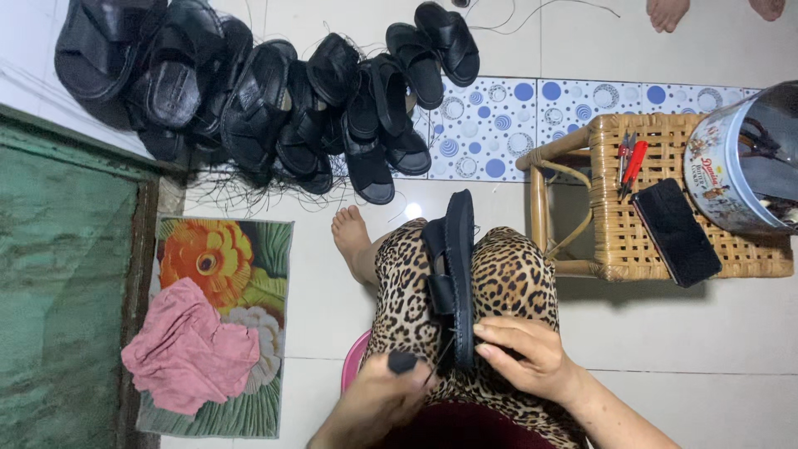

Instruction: The person sits on the floor and sews a black slipper using a needle and thread. They hold the slipper on their lap, pull the thread through the sole, and occasionally pick up another slipper from a pile nearby. A smartphone is briefly handled and placed on a chair.

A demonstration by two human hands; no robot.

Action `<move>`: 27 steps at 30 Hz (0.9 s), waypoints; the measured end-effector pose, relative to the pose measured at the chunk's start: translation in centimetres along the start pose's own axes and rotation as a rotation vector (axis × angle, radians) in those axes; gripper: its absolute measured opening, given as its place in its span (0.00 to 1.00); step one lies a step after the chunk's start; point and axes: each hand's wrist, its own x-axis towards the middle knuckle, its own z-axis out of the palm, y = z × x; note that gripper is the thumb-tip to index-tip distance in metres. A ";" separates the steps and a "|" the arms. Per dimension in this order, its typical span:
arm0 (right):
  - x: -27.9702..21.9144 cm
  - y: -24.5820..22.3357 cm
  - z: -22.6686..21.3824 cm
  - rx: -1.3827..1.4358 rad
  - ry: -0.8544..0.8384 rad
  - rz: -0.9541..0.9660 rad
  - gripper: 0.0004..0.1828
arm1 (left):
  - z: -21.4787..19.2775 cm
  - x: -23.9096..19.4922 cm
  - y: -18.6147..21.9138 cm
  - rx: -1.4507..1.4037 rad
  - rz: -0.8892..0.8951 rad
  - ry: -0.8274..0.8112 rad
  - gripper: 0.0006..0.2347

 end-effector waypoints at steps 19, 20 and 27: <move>0.9 -0.4 -0.3 0.022 -0.011 -0.020 0.15 | 4.5 1.4 4.6 1.280 0.613 0.183 0.09; 0.8 -0.4 -0.2 0.023 -0.012 -0.012 0.15 | 4.9 1.4 4.5 1.364 0.720 0.082 0.10; -0.1 -0.6 -2.2 0.151 -0.193 0.049 0.18 | 5.4 -0.8 4.5 1.463 0.920 0.012 0.11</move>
